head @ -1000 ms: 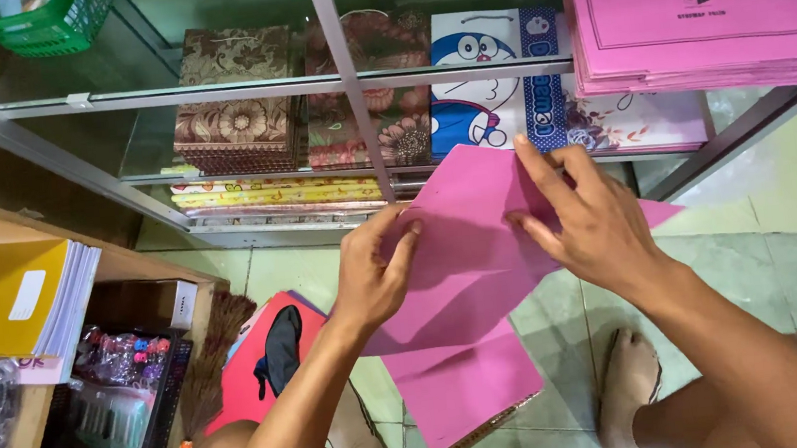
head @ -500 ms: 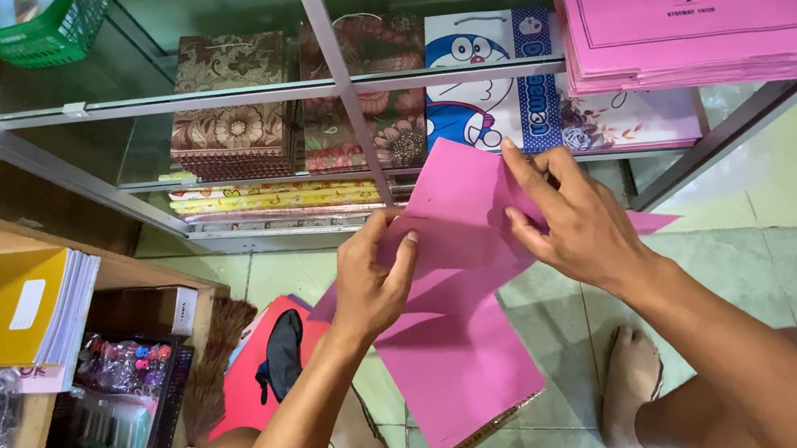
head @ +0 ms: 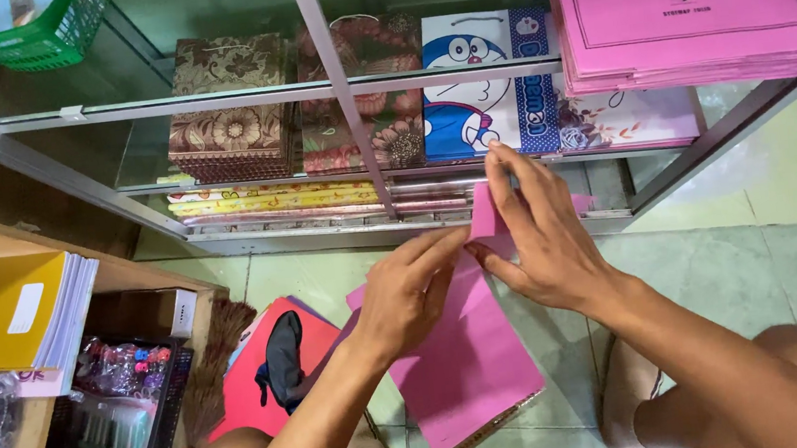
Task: Organizing and stacking pink folders on a shelf in a stationery store.
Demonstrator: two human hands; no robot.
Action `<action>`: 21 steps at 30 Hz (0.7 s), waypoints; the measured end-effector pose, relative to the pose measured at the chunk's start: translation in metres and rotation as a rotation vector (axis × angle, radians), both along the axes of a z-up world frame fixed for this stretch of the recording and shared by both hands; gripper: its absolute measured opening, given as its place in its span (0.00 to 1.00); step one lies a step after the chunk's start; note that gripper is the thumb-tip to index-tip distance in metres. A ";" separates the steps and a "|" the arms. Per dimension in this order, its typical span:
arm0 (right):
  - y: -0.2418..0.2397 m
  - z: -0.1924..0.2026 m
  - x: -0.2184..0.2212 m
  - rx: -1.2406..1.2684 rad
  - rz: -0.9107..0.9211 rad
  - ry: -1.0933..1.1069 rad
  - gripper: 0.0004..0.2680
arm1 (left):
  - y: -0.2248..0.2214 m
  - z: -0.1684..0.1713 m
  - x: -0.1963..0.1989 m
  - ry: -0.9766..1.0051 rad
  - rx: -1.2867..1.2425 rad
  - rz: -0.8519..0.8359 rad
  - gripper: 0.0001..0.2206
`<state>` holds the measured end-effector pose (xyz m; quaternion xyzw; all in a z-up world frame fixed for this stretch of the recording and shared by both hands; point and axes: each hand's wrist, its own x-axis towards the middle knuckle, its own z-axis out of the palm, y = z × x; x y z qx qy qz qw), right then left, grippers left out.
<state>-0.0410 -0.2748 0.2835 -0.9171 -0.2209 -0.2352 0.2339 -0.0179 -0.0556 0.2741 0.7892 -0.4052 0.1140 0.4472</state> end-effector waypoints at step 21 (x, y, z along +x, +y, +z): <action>-0.069 -0.006 0.026 0.023 -0.069 0.064 0.13 | 0.049 -0.013 0.028 0.324 -0.098 0.116 0.22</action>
